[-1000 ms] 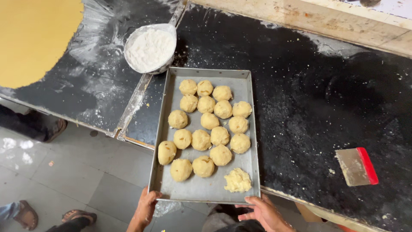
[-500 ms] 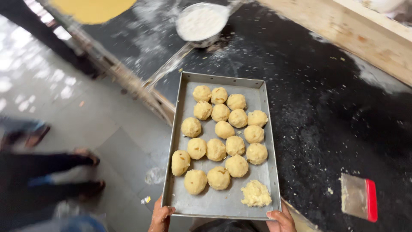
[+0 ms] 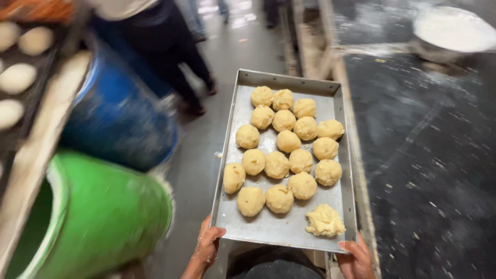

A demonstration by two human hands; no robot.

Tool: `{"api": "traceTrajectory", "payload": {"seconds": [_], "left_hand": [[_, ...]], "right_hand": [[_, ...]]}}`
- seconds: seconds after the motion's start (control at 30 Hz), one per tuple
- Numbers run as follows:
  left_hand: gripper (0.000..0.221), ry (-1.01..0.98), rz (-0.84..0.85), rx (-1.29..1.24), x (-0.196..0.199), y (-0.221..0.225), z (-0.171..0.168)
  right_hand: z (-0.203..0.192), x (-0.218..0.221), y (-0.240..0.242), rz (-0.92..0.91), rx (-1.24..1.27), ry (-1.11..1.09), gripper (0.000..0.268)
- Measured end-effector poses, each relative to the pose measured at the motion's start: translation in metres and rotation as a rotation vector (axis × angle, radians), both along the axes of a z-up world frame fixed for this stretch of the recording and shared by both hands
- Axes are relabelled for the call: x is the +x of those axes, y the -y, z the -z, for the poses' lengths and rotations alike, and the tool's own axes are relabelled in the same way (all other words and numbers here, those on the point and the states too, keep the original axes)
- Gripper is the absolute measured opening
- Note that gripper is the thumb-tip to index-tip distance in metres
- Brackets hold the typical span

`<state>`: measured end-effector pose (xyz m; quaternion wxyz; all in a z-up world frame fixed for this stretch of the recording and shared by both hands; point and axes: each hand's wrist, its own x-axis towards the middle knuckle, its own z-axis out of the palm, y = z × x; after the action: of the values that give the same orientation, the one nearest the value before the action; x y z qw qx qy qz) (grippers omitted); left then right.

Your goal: The person prepares dough on a workbench by using a scraper to gather fragments, rolling dough into balls by hand, and arranging them into a metal tray.

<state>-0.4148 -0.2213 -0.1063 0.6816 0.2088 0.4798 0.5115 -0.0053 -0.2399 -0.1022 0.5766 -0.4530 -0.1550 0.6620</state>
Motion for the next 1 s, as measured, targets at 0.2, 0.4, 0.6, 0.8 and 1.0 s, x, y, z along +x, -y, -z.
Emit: {"api": "traceTrajectory", "payload": {"seconds": [0.2, 0.4, 0.6, 0.8, 1.0], "left_hand": [[0.071, 0.009, -0.319, 0.100, -0.035, 0.086, -0.011], [0.081, -0.135, -0.654, -0.005, -0.069, 0.154, -0.009], [0.082, -0.184, -0.803, 0.040, -0.101, 0.196, -0.025], [0.077, -0.211, -0.989, 0.058, -0.091, 0.227, -0.061], [0.069, -0.163, -1.247, 0.168, -0.053, 0.263, -0.128]], "right_hand": [[-0.008, -0.046, -0.052, -0.330, 0.015, -0.004, 0.071], [-0.021, -0.133, -0.083, -0.575, 0.091, -0.011, 0.076], [-0.036, -0.207, -0.101, -0.693, 0.062, 0.058, 0.074], [-0.065, -0.269, -0.136, -0.955, 0.116, 0.082, 0.076], [-0.133, -0.352, -0.140, -1.171, 0.060, 0.185, 0.073]]}}
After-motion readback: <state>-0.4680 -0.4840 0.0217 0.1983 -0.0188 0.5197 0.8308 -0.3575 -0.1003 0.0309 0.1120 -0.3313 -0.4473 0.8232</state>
